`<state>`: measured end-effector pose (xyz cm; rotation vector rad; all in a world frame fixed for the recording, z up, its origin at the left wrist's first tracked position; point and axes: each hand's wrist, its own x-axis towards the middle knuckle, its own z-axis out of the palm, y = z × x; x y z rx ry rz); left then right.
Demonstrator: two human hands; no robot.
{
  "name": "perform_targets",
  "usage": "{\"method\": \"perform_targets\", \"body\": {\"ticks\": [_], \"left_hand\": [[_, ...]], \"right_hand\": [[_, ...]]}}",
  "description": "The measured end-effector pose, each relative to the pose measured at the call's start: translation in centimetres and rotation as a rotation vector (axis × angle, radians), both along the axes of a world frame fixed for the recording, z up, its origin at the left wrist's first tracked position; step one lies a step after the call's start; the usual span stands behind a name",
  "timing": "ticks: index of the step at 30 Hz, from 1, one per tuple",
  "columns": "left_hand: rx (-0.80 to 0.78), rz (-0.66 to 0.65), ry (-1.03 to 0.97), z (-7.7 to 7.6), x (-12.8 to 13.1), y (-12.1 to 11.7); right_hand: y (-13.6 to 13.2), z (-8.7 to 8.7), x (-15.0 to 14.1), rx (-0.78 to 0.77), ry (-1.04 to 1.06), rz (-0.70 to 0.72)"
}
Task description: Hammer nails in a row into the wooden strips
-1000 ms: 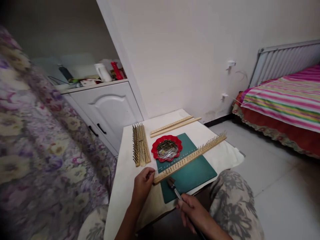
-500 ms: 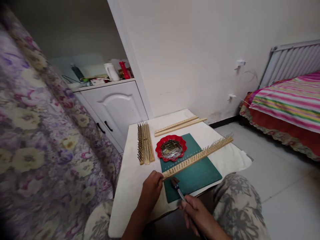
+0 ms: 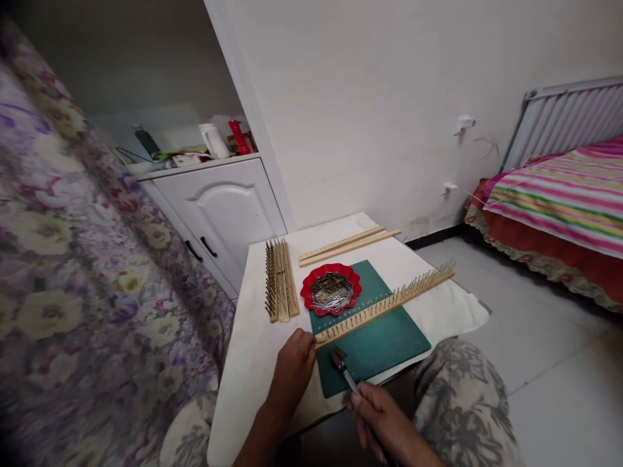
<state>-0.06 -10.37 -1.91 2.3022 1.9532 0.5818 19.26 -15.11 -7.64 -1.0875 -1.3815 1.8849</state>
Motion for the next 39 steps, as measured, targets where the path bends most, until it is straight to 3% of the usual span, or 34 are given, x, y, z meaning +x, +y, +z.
{"method": "perform_targets", "body": {"ticks": [15,20,26,31,35,39], "left_hand": [[-0.031,-0.044,0.087,0.9,0.1,0.8],[-0.011,-0.062,-0.133,0.4,0.1,1.2],[-0.043,-0.02,-0.535,-1.5,0.1,1.9],[-0.029,-0.029,-0.6,-2.3,0.1,2.3],[-0.013,-0.045,-0.573,-2.4,0.2,2.5],[-0.007,-0.049,-0.506,-2.6,0.2,2.6]], "right_hand": [[0.0,0.6,0.0,0.009,0.02,-0.005],[-0.1,0.4,-0.2,0.003,0.016,-0.009],[0.0,0.1,-0.2,0.003,0.031,-0.025],[0.0,0.1,-0.4,0.01,0.019,-0.036],[-0.1,1.1,-0.5,0.034,0.024,-0.043],[0.5,4.1,-0.7,0.062,0.028,-0.034]]}}
